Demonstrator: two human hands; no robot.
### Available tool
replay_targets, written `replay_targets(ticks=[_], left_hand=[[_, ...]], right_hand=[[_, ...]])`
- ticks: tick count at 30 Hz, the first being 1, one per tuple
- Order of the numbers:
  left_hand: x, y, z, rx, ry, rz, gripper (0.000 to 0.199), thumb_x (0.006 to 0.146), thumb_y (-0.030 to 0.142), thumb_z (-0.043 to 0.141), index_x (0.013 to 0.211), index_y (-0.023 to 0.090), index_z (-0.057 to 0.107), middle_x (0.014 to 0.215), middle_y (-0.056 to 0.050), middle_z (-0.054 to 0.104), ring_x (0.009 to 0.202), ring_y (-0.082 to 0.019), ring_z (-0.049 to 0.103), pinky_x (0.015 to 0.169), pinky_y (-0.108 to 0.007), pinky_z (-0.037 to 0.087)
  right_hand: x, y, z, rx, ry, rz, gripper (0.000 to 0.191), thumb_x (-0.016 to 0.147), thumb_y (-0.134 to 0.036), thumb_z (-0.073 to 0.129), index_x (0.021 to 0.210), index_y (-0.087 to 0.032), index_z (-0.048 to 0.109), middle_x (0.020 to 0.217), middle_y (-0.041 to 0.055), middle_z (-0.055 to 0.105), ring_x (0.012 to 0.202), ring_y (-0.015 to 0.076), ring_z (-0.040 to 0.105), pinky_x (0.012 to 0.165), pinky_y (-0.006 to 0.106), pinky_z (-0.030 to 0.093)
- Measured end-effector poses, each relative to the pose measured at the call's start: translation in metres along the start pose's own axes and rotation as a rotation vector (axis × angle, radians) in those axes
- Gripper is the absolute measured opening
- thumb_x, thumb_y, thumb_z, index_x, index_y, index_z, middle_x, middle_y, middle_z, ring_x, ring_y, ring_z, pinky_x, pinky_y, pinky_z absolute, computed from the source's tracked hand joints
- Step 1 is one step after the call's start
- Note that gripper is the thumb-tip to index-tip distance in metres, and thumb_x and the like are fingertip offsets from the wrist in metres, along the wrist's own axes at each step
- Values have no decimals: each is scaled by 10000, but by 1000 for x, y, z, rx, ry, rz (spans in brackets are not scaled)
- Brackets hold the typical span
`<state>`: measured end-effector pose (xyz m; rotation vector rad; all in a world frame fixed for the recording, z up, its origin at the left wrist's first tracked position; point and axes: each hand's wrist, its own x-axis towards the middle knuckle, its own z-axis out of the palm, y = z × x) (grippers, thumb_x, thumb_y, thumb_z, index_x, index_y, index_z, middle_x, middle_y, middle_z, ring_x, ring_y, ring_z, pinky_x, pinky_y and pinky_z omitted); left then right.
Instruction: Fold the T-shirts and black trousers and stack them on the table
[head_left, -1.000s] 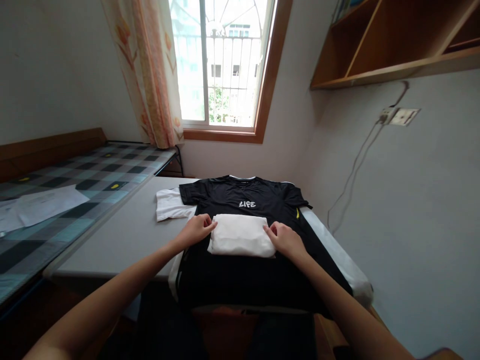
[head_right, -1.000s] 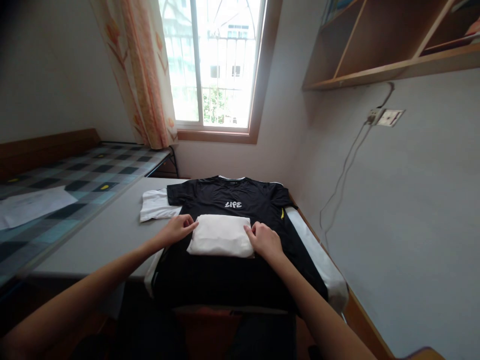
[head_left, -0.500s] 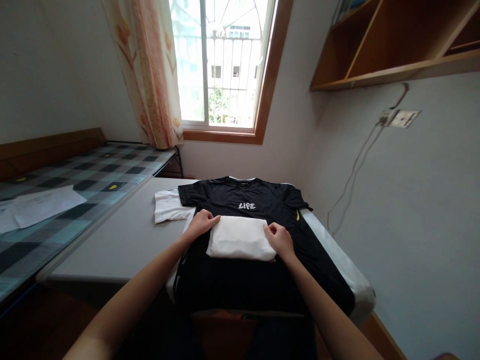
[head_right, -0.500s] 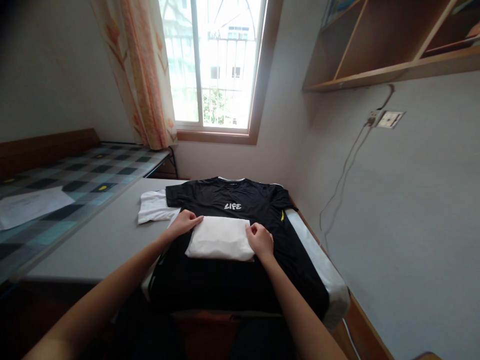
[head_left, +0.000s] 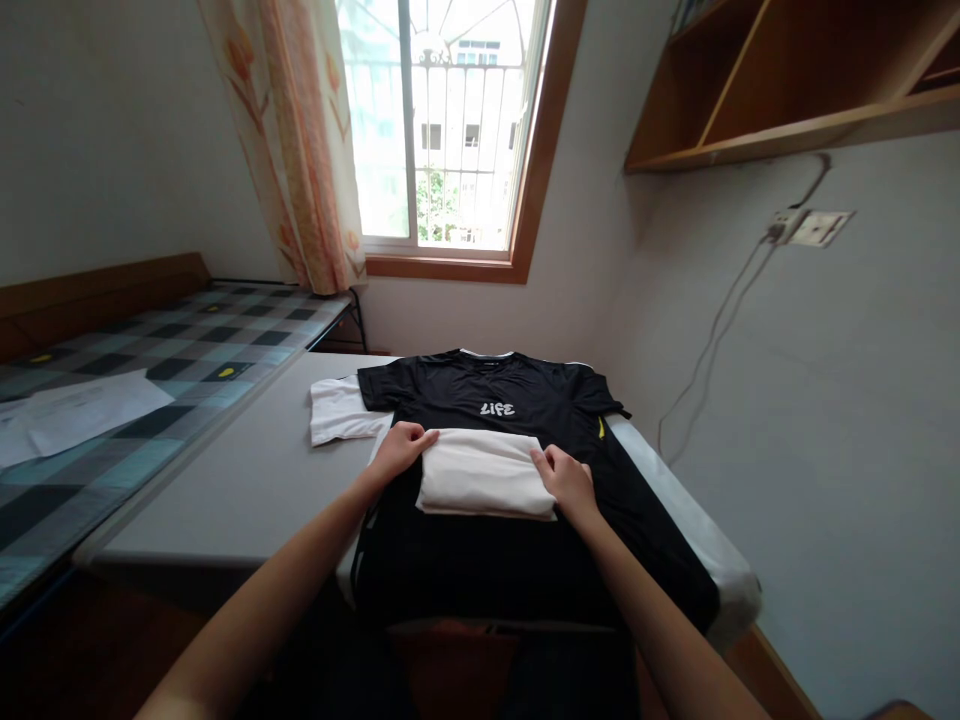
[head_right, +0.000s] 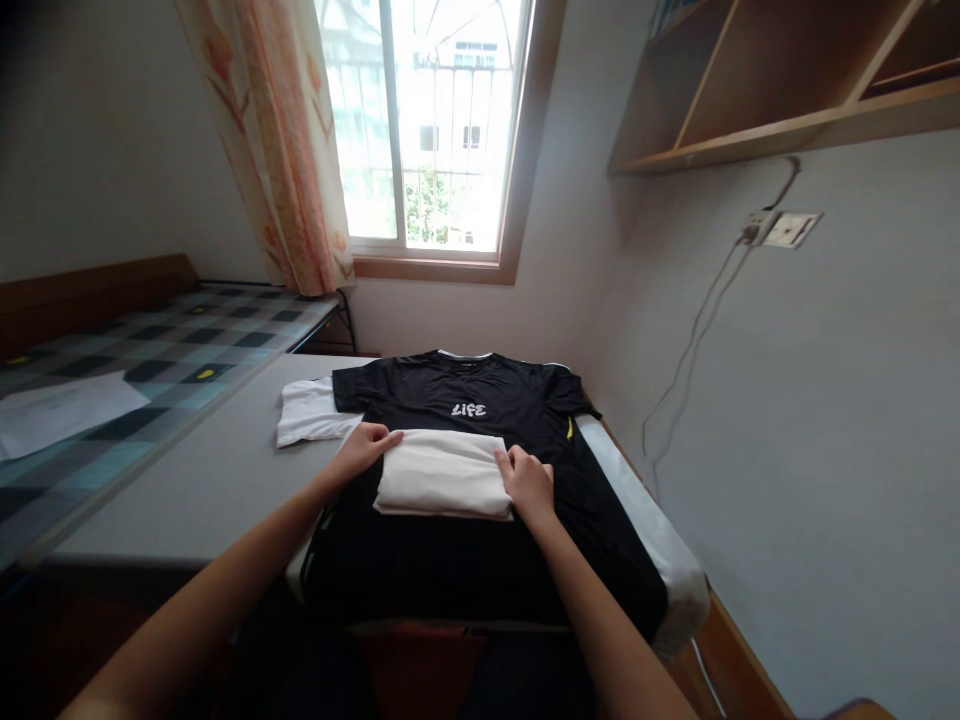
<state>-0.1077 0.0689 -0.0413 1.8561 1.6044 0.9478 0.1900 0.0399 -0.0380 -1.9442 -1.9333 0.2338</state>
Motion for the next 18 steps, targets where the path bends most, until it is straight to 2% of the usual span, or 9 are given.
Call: replay_targets(ticks=[4,8,11,15,18], left_hand=[[-7,7,-2,80,3,22,515,803,599,450,502,182,483,501,19,454,524,-120,412,516,-255,231],[-24,15,-10,127,-183,-61,628,820,680,383,449,183,485,438,4,444,461,-121,407,495,-266,228],[-38,18,-13,86,-294,-70,641,816,703,379,469,179,506,460,-3,484,463,-122,417,492,-263,243],[-49,21,-9,-26,-270,10,542,797,675,445,585,178,500,568,16,495,542,-120,409,505,-243,248],[-51,22,-6,-116,-228,32,488,783,644,475,612,189,440,589,34,427,562,-111,367,515,-235,249]], right_hand=[[-4,0,-5,96,8,27,454,930,-535,365,667,-207,537,672,12,631,747,191,612,707,272,317],[-19,0,-18,130,-85,19,599,907,-628,307,540,-200,509,649,22,612,735,198,592,675,274,311],[-31,-3,-25,66,-138,-16,547,879,-605,391,562,-198,572,754,37,647,805,220,582,689,291,304],[-41,-9,-27,43,-93,-27,434,882,-519,443,630,-203,603,766,33,656,841,229,571,719,308,295],[-45,-10,-23,58,2,-66,395,898,-480,439,656,-203,583,714,29,633,817,218,568,761,321,302]])
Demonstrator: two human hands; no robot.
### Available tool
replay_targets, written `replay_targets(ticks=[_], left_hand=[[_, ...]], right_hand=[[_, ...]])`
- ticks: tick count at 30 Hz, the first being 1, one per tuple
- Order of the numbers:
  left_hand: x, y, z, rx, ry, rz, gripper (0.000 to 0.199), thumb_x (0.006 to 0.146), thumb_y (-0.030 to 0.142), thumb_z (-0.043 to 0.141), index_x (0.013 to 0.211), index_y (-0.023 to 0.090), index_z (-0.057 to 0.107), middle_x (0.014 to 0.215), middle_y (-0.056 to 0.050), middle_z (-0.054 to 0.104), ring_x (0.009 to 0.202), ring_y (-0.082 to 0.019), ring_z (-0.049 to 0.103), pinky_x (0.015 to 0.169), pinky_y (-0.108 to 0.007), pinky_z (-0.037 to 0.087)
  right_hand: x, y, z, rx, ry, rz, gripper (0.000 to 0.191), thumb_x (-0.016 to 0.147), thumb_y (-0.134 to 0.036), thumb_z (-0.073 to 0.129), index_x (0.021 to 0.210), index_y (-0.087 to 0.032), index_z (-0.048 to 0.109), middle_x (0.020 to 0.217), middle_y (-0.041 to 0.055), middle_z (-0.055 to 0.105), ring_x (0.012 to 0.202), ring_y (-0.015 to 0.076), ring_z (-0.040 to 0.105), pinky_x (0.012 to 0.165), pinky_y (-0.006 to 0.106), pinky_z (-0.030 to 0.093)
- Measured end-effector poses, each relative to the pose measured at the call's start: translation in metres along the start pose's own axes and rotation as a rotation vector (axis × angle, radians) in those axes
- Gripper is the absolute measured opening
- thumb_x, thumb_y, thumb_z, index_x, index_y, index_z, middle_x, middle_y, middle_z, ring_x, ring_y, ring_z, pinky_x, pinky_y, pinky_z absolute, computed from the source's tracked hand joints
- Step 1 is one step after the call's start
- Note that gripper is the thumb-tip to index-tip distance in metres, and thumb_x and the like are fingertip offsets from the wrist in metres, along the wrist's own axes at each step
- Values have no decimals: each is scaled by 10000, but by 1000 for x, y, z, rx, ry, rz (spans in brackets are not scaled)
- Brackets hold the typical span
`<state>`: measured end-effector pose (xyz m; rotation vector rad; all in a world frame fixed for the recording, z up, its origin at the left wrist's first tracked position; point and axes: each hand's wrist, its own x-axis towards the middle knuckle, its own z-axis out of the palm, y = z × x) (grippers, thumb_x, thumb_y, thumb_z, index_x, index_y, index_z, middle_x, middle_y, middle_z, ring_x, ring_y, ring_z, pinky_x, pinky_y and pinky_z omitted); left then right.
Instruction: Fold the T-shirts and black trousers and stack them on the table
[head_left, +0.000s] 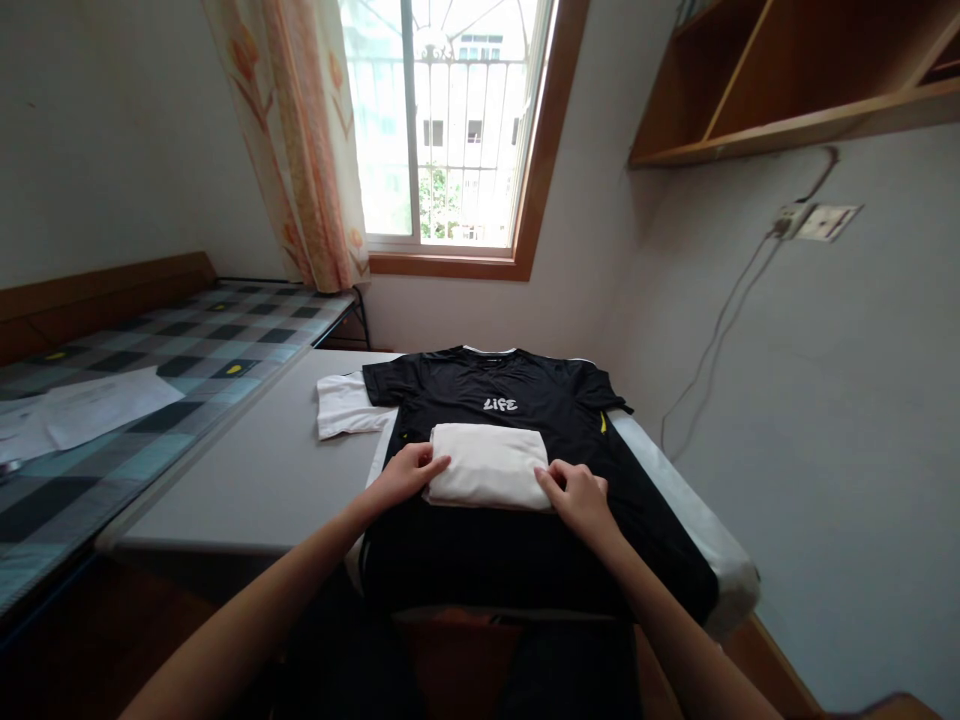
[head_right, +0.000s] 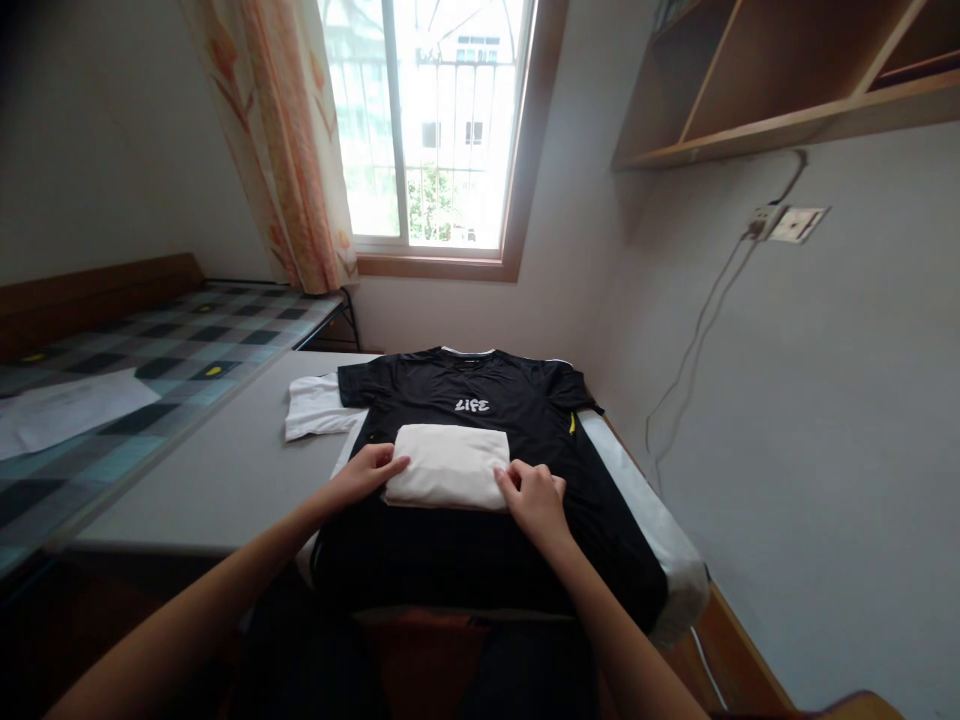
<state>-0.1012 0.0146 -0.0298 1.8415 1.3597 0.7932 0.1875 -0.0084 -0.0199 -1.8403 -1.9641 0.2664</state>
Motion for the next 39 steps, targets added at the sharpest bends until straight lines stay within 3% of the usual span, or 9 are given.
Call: replay_targets(ticks=[4,9,12,16,19,23,26,33,39], left_hand=[[-2,-6,0,17,93,41,465,777,588,499,578,207,322,577,54,324,558,-102,314,530,-238,238],[-4,-9,-8,149,49,29,432,773,550,540,576,201,378,564,43,400,564,-117,386,538,-245,257],[-1,10,-15,316,77,47,406,798,540,555,605,196,460,617,19,481,589,-137,455,555,-261,303],[13,51,-7,430,273,196,334,933,428,409,805,187,602,888,-57,594,803,-189,577,746,-310,429],[29,61,16,430,188,326,355,977,330,308,994,181,630,1046,-88,627,988,-207,596,912,-342,436],[41,39,44,573,43,406,454,981,361,270,1289,146,526,1363,-144,529,1301,-252,444,1092,-426,319],[39,19,46,653,-15,399,565,968,474,284,1411,152,426,1477,-136,418,1394,-267,326,1148,-451,221],[22,-8,9,692,-75,326,721,918,638,306,1504,220,267,1561,-90,265,1440,-262,223,1167,-452,151],[11,-42,-25,670,107,220,562,966,521,306,1423,213,413,1484,-82,418,1400,-239,311,1156,-427,215]], right_hand=[[-7,8,8,-94,105,-10,375,912,-451,434,671,-203,577,709,43,614,808,222,561,801,346,300],[-10,18,7,-120,26,11,379,918,-448,431,657,-208,568,671,30,606,763,212,568,741,321,304],[-5,8,-2,-99,72,-1,311,898,-434,462,721,-209,584,694,23,611,747,203,567,724,311,318],[14,-23,-9,4,194,-102,248,899,-363,437,913,-199,623,923,74,645,884,216,581,790,317,371],[31,-48,1,48,129,-160,357,922,-318,373,1169,-197,601,1188,113,608,1052,231,571,884,332,393],[40,-58,27,-84,-22,-203,501,965,-347,290,1402,-169,457,1445,137,448,1303,263,428,1038,388,327],[38,-49,39,-193,-106,-242,547,979,-422,268,1442,-172,417,1499,127,383,1395,281,303,1128,464,190],[32,-17,31,-189,-262,-237,697,943,-586,277,1511,-182,266,1579,98,152,1455,278,133,1143,537,142],[27,25,25,-81,-143,-341,587,980,-506,215,1442,-210,422,1546,87,289,1429,244,244,1137,492,228]])
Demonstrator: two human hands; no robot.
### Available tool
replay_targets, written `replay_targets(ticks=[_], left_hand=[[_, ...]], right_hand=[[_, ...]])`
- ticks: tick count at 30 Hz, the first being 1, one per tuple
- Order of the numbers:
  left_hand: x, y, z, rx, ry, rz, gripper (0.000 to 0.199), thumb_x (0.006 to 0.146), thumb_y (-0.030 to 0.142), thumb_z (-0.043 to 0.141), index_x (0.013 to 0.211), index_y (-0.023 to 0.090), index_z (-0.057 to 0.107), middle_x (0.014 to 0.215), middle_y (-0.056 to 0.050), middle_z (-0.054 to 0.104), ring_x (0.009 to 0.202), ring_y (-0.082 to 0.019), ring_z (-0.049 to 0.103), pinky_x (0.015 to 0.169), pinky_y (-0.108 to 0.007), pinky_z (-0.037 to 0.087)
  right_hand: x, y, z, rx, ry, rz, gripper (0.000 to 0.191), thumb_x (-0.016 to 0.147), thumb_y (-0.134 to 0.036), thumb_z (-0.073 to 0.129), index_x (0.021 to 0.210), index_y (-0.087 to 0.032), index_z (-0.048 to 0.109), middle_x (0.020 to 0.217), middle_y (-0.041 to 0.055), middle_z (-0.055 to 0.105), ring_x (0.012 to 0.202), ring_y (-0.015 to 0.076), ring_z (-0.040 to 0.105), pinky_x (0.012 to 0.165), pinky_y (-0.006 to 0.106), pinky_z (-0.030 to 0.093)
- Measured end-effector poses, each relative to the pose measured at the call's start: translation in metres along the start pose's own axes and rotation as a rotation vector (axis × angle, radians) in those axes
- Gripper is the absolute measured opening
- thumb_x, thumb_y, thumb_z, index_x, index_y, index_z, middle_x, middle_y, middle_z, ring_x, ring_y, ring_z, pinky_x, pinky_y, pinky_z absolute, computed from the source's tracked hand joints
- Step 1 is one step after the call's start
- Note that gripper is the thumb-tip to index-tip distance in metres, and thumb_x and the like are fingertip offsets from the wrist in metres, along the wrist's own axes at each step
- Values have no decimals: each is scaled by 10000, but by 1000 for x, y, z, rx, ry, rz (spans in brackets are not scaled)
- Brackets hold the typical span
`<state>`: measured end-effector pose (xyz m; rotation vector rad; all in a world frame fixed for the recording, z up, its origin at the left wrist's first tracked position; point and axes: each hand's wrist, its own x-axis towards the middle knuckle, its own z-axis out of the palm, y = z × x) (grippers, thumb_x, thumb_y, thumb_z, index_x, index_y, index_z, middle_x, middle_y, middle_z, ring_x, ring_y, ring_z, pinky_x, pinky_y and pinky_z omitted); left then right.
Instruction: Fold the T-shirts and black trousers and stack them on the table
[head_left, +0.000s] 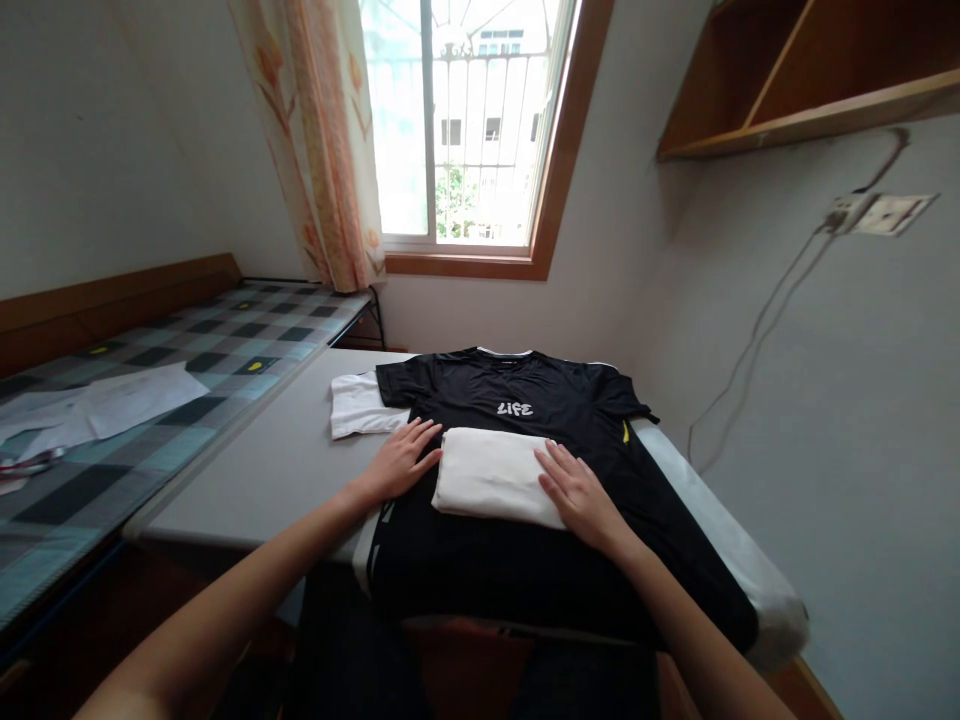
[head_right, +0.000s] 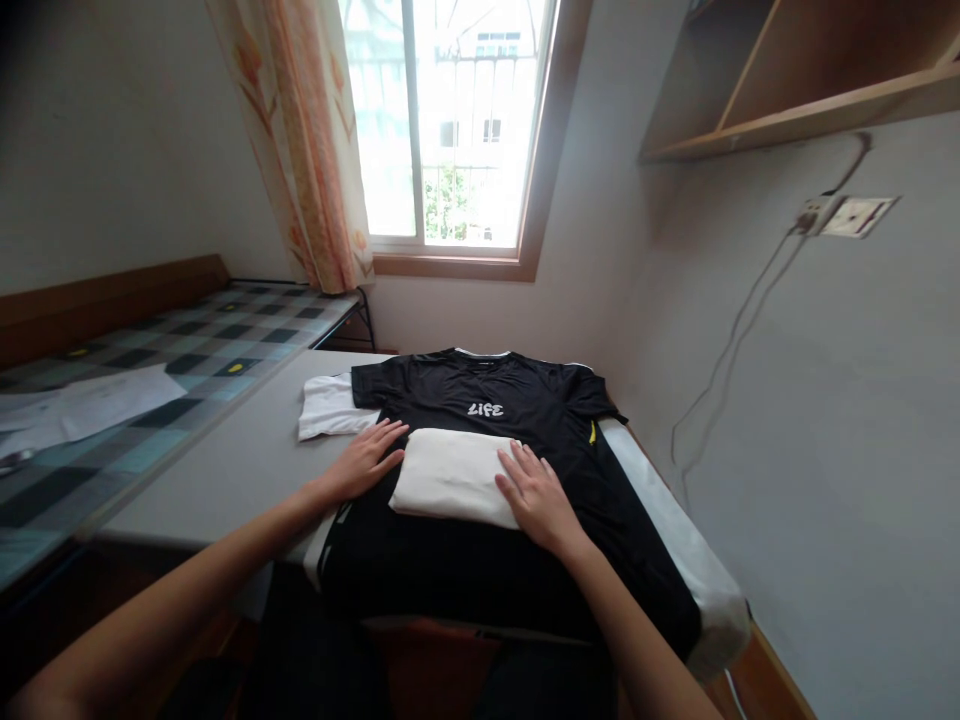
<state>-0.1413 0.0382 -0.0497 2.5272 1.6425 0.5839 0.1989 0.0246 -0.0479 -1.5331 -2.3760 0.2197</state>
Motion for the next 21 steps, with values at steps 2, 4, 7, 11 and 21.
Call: replay_targets(ticks=[2,4,7,11,21], left_hand=[[0,-16,-4,33,117,-102,512,961,481,351,1349,180,494,1444,-106,457,1379,-259,336,1136,-429,261],[3,-34,-11,96,217,-183,457,942,436,414,1288,167,545,1397,-121,491,1354,-280,360,1116,-439,292],[13,-59,-21,174,274,-249,393,910,397,479,1218,182,594,1322,-118,546,1291,-285,426,1078,-434,337],[24,-75,-18,189,212,-318,401,911,420,477,1194,171,615,1282,-128,577,1223,-278,491,1028,-418,383],[10,-48,-9,251,105,-253,521,936,545,390,1408,336,452,1387,-114,500,1284,-300,435,1022,-457,331]], right_hand=[[-5,19,-3,2,64,17,574,987,-478,202,1416,-198,463,1514,110,357,1393,246,329,1118,475,280],[-8,39,-7,-56,120,66,570,980,-478,247,1399,-175,487,1483,135,405,1380,269,349,1108,474,300],[-12,61,-10,-191,159,153,559,966,-472,311,1376,-152,517,1468,156,420,1378,304,344,1103,483,302],[-13,69,-8,-299,134,243,538,951,-449,370,1364,-145,532,1452,152,444,1364,311,362,1095,462,320],[-15,68,-2,-359,133,248,534,948,-439,352,1373,-164,523,1445,125,462,1356,286,376,1091,431,324]])
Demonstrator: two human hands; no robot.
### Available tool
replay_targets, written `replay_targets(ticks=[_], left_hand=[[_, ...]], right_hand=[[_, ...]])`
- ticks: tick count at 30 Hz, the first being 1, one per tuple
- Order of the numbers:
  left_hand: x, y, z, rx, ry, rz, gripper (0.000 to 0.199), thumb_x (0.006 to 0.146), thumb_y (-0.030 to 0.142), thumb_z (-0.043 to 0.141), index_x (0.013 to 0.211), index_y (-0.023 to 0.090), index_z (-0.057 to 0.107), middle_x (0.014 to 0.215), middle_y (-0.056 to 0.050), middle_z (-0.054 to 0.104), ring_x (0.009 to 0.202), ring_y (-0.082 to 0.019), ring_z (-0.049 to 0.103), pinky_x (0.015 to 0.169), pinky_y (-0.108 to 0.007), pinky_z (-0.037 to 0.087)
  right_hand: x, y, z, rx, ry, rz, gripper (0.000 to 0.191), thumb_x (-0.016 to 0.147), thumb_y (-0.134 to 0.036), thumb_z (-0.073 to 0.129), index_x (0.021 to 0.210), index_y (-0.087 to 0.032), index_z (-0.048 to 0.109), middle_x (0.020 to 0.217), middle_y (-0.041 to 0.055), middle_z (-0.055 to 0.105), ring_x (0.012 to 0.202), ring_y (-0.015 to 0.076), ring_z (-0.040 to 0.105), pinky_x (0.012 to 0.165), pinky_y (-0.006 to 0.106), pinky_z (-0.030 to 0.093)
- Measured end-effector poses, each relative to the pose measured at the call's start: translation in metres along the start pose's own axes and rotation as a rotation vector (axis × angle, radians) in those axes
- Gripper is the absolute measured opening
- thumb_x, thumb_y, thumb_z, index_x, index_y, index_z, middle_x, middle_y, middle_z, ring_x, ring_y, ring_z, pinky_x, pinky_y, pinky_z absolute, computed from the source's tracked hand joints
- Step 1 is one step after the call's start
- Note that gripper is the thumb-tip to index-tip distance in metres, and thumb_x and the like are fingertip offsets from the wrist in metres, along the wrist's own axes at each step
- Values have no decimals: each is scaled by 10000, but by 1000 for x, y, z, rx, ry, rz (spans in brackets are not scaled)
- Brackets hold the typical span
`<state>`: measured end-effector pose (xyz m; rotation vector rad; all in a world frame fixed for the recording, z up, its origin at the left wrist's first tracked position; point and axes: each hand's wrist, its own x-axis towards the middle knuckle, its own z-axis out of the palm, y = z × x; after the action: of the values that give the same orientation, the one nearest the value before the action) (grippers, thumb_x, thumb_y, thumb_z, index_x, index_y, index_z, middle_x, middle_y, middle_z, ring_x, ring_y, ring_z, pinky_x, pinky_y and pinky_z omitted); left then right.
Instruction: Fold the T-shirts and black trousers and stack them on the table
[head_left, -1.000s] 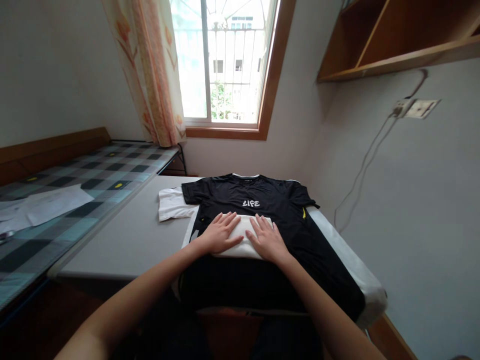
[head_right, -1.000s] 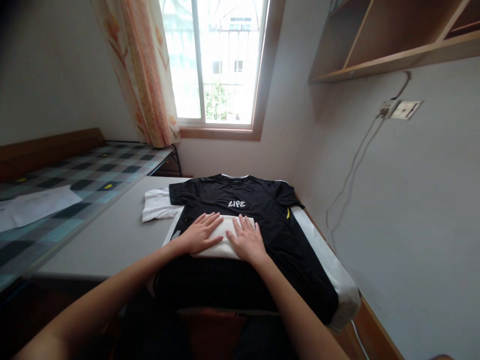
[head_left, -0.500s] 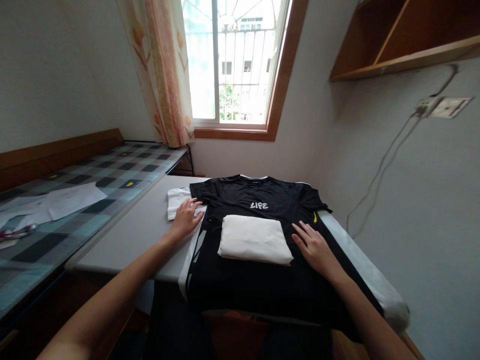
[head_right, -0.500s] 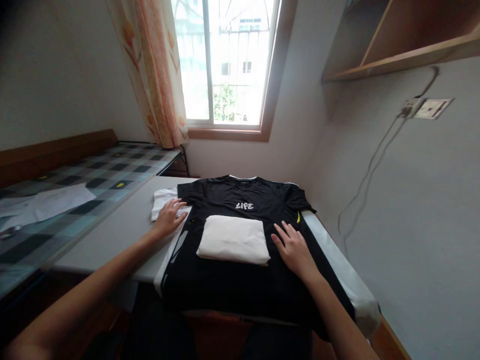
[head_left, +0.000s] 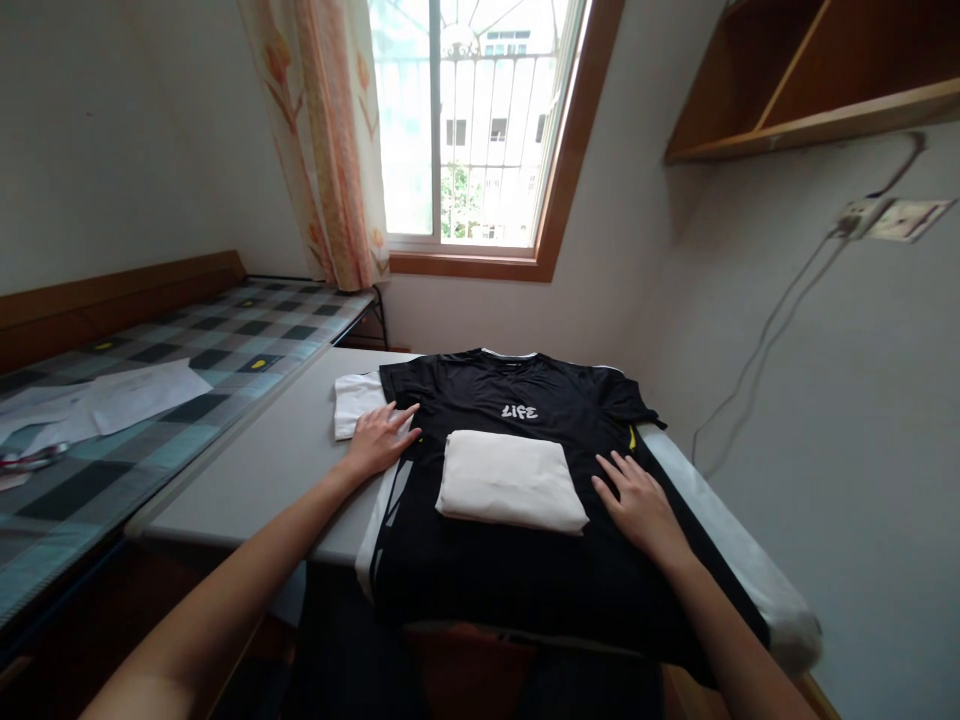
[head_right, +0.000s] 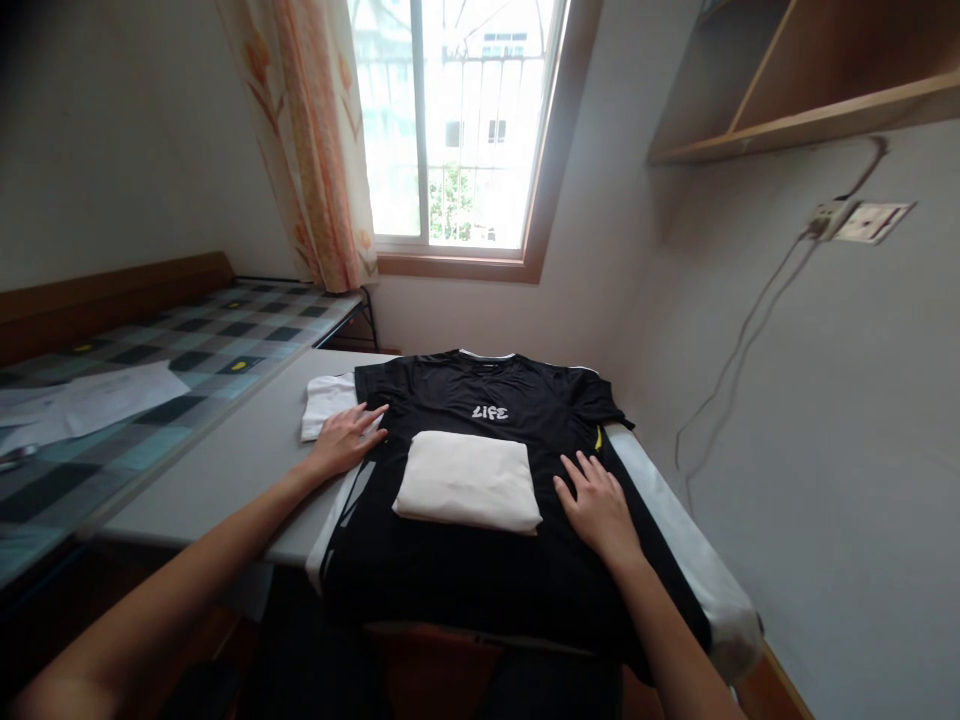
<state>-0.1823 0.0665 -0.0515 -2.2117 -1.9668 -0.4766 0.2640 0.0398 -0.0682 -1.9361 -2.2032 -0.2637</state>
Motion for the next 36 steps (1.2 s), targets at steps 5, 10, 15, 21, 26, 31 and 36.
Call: replay_targets(ticks=[5,10,15,21,26,31,36], left_hand=[[3,6,-5,38,-76,-15,445,937,435,439,1381,431,458,1382,-104,463,1223,-316,450,964,-479,355],[3,10,-2,25,-74,-48,418,944,489,396,1346,438,503,1365,-105,453,1209,-322,437,947,-487,358],[1,9,-2,-13,-8,-55,434,911,545,445,1291,384,579,1250,-101,531,1136,-296,485,922,-435,384],[3,0,1,-78,29,-26,380,918,461,470,1254,359,616,1203,-78,563,1087,-273,512,900,-407,401],[5,-11,4,-131,31,-17,386,913,297,461,1265,322,615,1171,-72,576,1042,-251,527,882,-379,425],[2,-16,7,-128,41,137,767,773,-27,371,1443,345,392,1280,-72,507,1087,-217,511,908,-369,428],[8,-18,6,-154,-19,281,738,740,-53,360,1329,349,548,1354,-60,440,1168,-216,489,1001,-408,418]], right_hand=[[-1,-2,1,-50,-12,-19,543,940,-478,358,1412,-237,474,1477,105,424,1368,294,352,1083,462,317],[-2,-6,-3,-65,-44,-14,548,943,-492,352,1430,-259,447,1496,101,395,1377,291,338,1084,463,312],[-3,-7,-7,-46,-25,-6,539,945,-489,358,1413,-247,472,1483,102,415,1369,286,356,1080,450,325],[-4,-7,-9,1,-9,-2,529,942,-479,376,1385,-222,510,1461,100,446,1363,279,366,1092,441,317],[-4,-7,-10,26,-2,6,525,943,-472,384,1382,-215,513,1458,103,449,1363,275,367,1094,435,317],[-5,-7,-11,38,0,4,523,942,-464,384,1376,-204,518,1456,106,451,1362,277,370,1095,438,319],[-5,-3,-9,64,0,0,525,936,-462,381,1359,-194,536,1452,101,458,1361,282,373,1096,445,324]])
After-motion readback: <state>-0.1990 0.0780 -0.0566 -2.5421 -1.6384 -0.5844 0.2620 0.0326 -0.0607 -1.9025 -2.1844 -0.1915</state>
